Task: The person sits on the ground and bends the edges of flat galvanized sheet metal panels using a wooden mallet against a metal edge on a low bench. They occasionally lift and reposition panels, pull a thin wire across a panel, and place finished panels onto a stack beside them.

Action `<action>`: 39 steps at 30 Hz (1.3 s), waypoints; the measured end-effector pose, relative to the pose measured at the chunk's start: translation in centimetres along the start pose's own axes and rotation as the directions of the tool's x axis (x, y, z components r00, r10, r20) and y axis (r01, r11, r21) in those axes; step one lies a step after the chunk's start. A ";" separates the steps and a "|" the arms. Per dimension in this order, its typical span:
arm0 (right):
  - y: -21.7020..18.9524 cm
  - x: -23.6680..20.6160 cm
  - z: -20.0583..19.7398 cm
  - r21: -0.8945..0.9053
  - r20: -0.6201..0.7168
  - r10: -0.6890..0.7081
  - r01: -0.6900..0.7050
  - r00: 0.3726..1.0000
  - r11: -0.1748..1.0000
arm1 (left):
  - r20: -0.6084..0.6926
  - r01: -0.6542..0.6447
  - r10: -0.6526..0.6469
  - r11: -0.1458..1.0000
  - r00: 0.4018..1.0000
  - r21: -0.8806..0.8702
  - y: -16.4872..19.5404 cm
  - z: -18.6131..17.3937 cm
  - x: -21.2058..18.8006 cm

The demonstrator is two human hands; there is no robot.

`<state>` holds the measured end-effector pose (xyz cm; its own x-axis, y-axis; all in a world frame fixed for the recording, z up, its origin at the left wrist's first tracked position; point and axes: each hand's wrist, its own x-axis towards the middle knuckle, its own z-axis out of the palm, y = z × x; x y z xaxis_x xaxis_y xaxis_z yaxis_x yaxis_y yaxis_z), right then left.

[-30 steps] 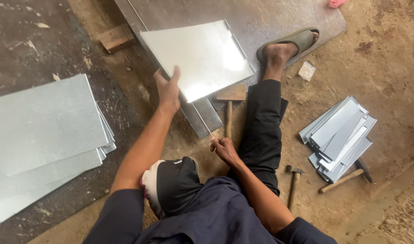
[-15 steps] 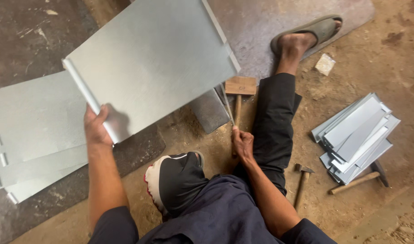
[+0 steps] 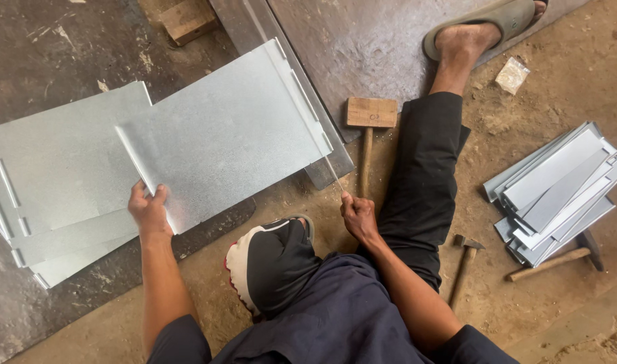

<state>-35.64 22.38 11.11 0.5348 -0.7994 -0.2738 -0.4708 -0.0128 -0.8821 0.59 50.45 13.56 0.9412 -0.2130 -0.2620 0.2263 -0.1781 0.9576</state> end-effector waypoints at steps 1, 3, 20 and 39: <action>0.1 0.2 0.2 -0.004 -0.001 0.002 -0.002 1.000 1.000 | -0.125 -0.027 0.051 0.982 0.991 0.185 0.2 0.0 -0.1; 0.2 0.9 0.4 -0.012 0.002 0.012 -0.012 1.000 1.000 | -0.326 -0.004 0.211 0.844 0.921 0.536 0.7 0.5 -0.5; -2.4 0.0 -3.8 -0.359 -0.014 0.015 -0.019 1.000 0.933 | 0.731 -0.747 0.261 0.460 0.631 0.480 5.9 31.3 2.6; 0.8 9.2 -2.7 -0.610 -0.184 -0.246 0.086 0.952 0.788 | 0.725 -0.747 0.282 0.480 0.628 0.460 3.2 31.5 4.5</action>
<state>-32.94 13.40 8.90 0.4959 -0.8680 0.0263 -0.7529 -0.4449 -0.4849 -2.33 18.60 11.69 0.4735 -0.8806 0.0191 -0.7095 -0.3684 0.6007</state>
